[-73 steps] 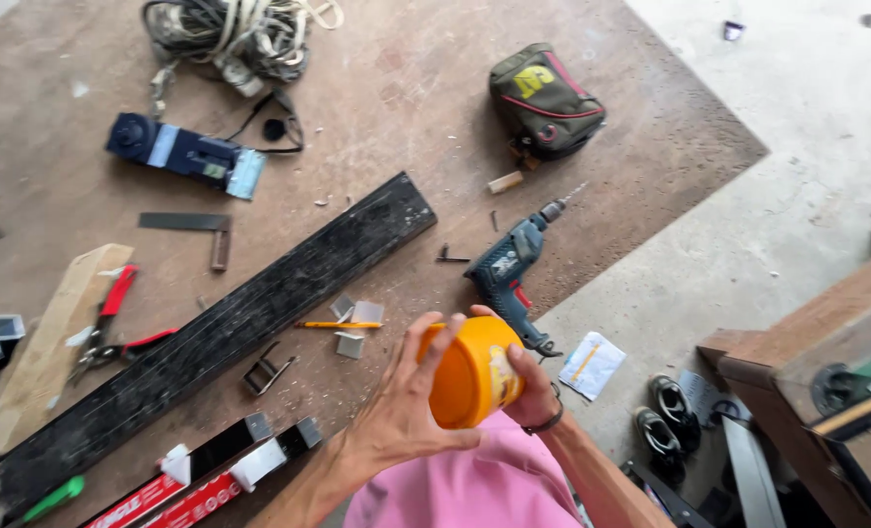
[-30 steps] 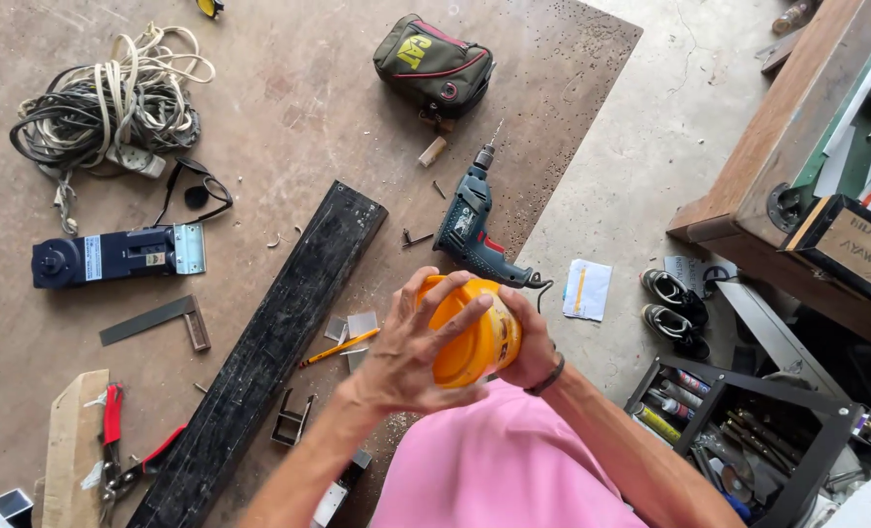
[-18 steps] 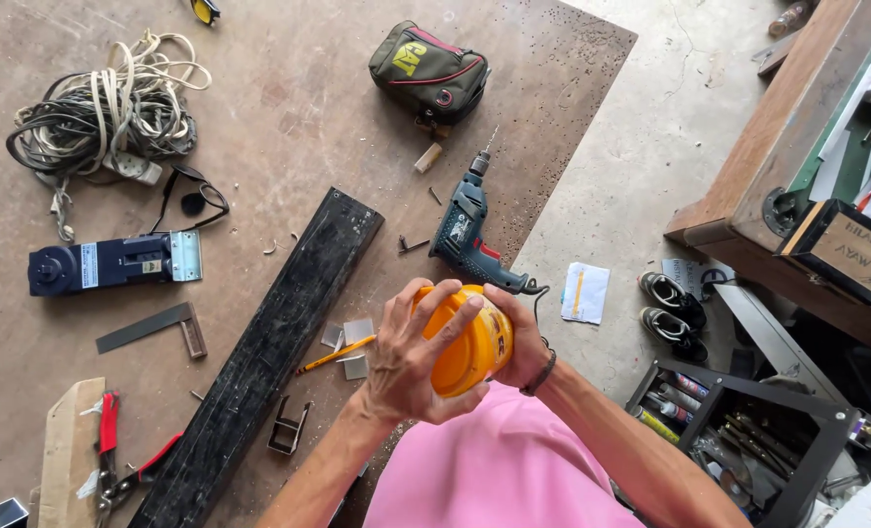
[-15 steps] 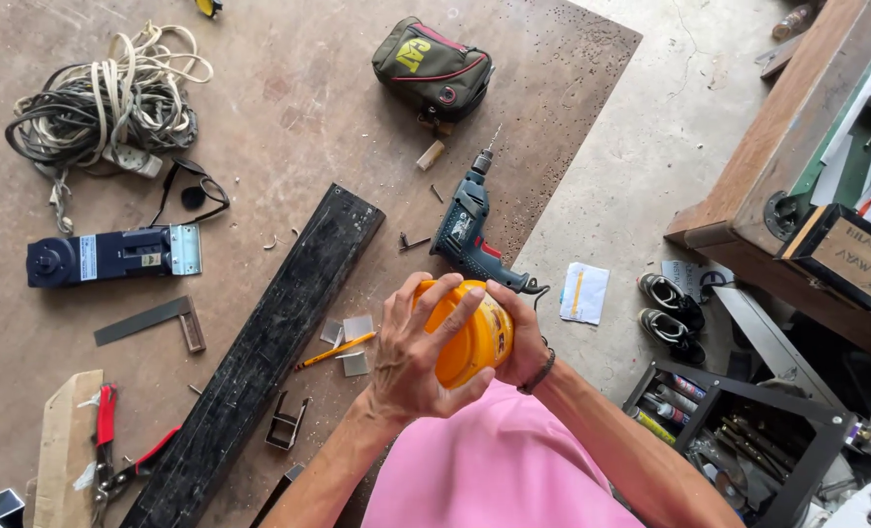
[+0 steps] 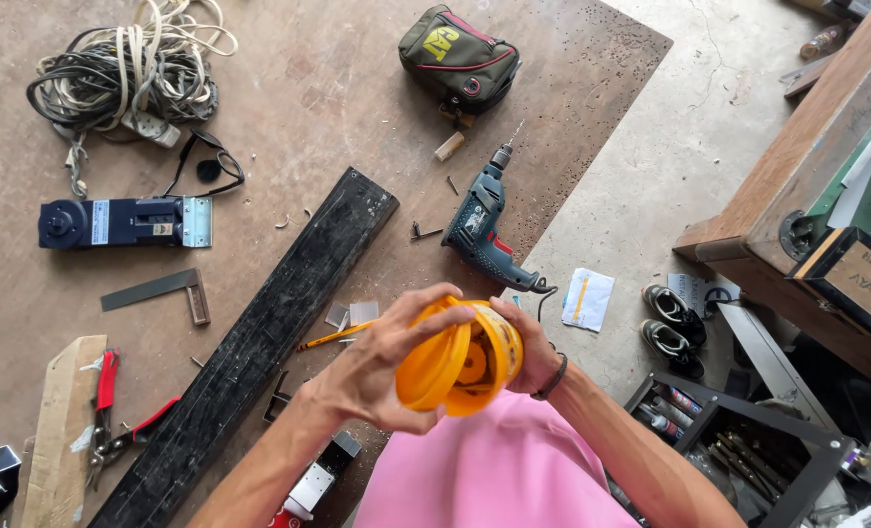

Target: Drilling holes and riveting metal brackets onto aluminum profiles at a workbench

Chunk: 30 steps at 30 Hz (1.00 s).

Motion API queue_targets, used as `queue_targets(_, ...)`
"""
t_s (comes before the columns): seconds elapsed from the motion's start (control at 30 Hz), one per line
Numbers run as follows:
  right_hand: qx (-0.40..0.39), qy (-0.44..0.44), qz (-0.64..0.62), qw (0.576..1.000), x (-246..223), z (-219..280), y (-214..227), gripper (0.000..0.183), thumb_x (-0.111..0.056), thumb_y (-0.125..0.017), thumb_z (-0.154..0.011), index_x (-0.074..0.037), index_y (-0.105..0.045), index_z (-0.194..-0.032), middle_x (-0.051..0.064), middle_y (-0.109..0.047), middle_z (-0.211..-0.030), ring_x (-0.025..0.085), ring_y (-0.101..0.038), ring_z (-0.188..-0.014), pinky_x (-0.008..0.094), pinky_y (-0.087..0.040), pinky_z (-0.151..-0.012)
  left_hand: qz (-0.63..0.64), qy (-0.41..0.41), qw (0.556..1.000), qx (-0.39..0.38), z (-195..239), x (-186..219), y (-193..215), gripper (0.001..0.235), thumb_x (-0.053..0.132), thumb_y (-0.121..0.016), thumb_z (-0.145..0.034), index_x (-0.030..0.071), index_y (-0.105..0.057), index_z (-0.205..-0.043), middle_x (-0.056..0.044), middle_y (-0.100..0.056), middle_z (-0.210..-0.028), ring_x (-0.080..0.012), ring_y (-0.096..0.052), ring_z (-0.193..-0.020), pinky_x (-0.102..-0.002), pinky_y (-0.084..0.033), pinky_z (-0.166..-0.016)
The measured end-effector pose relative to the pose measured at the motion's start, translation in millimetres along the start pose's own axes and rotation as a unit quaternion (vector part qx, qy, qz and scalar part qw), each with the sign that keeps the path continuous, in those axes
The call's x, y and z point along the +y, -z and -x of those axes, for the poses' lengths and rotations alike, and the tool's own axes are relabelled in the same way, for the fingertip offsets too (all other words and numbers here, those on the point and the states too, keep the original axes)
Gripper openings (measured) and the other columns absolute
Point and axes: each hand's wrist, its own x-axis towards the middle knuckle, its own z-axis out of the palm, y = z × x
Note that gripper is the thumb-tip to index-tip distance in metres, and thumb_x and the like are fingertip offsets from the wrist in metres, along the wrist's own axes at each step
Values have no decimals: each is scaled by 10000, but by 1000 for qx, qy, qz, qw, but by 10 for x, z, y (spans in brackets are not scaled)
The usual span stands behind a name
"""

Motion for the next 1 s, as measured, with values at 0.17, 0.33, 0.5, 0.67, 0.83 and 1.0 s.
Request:
queue_targets(0.17,-61,-12,5,998,-10,5,16,666,-596,-503,-964,14,-665,-1177,225,-765,-974,330,-754,-850,419,-613,-739,-35,-5,999,-12,21,180,-54,1012,441,-835,-663,174,-396,-1535,-251,-382,-1542,-450,-457,-1363,-585,-351,-1204)
queue_targets(0.33,-49,157,-11,986,-35,81,-277,604,-515,-520,-964,-92,-613,-1384,201,-761,-1096,310,-750,-853,406,-600,-670,-130,130,977,105,38,327,-226,1017,672,-764,-763,236,-350,-1583,-250,-374,-1520,-422,-425,-1392,-603,-351,-1172)
queue_targets(0.5,-138,246,13,959,-22,120,-516,592,-395,-592,-966,-37,-490,-1427,214,-654,-1286,308,-703,-1039,423,-586,-880,-88,217,962,140,-23,262,-421,1072,603,-842,-698,270,-342,-1585,-229,-348,-1545,-410,-427,-1406,-556,-367,-1149)
queue_targets(0.67,-160,254,14,954,51,106,-493,622,-407,-610,-966,-54,-464,-1458,212,-633,-1314,316,-673,-1123,440,-564,-946,-88,314,934,147,-109,369,-466,1030,585,-844,-665,263,-402,-1538,-146,-397,-1517,-365,-436,-1387,-578,-411,-1061)
queue_targets(0.83,-152,254,25,955,2,125,-387,628,-382,-632,-946,-47,-465,-1450,203,-630,-1321,291,-683,-1081,400,-566,-918,-121,338,928,97,-187,416,-490,1073,576,-843,-595,247,-377,-1503,-137,-380,-1510,-387,-468,-1267,-563,-371,-1045)
queue_targets(1.0,-148,140,-9,979,4,140,29,598,-451,-566,-971,-18,-572,-1384,192,-667,-1310,303,-696,-1117,419,-571,-955,-213,47,976,-14,-83,163,-517,1018,550,-901,-593,280,-465,-1472,-145,-401,-1545,-452,-429,-1304,-595,-414,-986)
